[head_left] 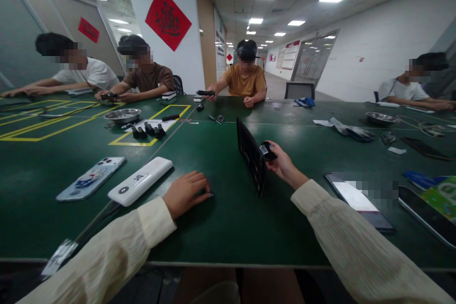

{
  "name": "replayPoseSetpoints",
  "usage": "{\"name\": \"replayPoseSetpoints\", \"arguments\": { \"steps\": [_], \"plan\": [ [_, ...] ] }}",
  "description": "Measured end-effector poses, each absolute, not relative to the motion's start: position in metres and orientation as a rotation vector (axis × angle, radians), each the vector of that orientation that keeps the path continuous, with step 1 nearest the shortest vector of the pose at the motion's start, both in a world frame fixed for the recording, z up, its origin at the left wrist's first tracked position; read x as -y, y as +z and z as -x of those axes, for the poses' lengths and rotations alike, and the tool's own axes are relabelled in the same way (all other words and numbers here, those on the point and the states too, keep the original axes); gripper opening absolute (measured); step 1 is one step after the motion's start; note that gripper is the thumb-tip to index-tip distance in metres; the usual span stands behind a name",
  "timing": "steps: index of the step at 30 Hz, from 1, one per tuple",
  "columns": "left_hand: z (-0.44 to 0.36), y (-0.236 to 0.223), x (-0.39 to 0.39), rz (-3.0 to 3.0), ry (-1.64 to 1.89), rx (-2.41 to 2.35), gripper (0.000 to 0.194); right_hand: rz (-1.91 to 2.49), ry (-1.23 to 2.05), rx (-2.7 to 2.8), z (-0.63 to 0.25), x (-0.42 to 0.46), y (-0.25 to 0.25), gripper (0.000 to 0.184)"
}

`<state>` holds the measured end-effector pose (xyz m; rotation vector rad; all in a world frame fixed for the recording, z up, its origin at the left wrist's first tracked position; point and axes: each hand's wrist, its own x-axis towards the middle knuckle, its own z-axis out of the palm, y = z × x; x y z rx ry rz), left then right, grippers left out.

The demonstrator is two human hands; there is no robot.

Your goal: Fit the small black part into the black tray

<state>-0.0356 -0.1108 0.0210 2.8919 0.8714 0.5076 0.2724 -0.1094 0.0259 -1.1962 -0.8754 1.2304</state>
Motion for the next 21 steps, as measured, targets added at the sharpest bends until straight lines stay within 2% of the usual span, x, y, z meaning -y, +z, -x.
{"name": "replayPoseSetpoints", "arguments": {
  "steps": [4, 9, 21],
  "plan": [
    [0.017, 0.027, 0.100, -2.465, 0.763, -0.868, 0.019, 1.145, 1.242, 0.808, -0.258, 0.110, 0.011, 0.038],
    [-0.028, 0.031, 0.071, -1.638, 1.104, -0.993, 0.032, 1.103, 1.278, 0.811, -0.247, 0.115, -0.001, 0.041],
    [-0.039, 0.004, 0.049, -1.000, 1.073, -0.944, 0.034, 1.142, 1.328, 0.880, -0.232, 0.125, 0.004, 0.051]
  ]
}}
